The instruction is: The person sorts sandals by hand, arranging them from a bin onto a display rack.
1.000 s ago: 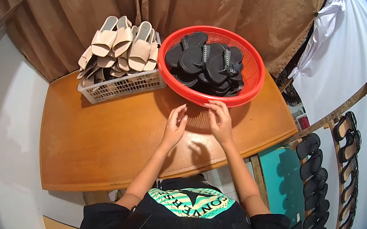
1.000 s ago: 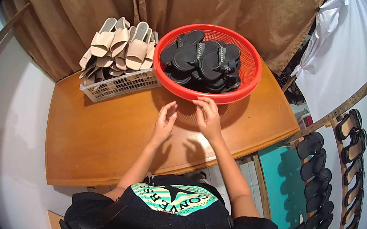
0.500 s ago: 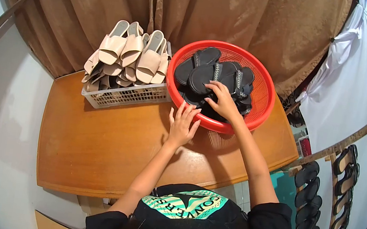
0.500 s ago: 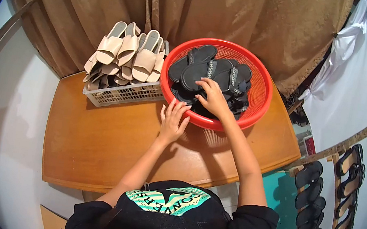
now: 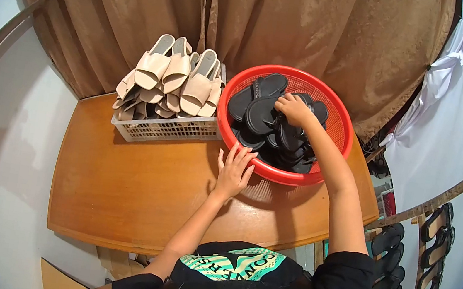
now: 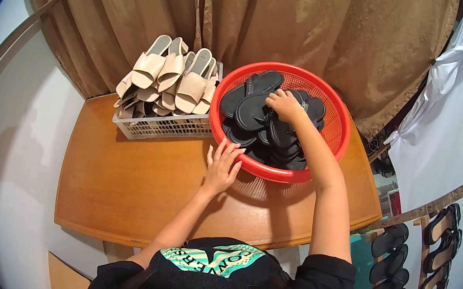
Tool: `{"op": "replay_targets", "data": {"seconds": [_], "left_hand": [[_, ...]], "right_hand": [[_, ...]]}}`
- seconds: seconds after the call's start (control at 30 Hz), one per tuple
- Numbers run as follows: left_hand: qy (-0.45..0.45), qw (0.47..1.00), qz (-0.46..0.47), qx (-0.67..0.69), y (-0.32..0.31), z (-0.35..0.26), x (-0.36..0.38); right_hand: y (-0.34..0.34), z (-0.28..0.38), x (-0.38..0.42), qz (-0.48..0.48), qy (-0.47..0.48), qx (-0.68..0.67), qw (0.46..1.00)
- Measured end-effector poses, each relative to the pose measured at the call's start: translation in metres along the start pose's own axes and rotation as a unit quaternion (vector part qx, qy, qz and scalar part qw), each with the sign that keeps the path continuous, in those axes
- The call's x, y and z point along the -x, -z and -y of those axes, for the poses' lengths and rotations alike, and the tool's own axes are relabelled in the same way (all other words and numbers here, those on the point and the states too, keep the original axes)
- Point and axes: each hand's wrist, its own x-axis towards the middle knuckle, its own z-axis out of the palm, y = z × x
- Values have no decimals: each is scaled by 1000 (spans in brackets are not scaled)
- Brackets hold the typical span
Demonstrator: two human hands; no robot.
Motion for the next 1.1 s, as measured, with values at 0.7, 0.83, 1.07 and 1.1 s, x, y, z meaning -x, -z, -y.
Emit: {"op": "replay_targets", "data": {"seconds": [0.7,0.83,1.07,1.1], "left_hand": [[-225,967,104,-59,49,12,-38],[-158,972,167,-40,44,9,-65],[88,972,214,-50,-24,23,-90],[112,966,232,-37,-28,20,-97]], "right_hand": [[140,-36,42,-232,-59,54,969],[152,-34,53,-357,-79,5,931],[124,-18,69,-357,-243,-148,890],[105,-19,70,-343,-280,-197,875]]}}
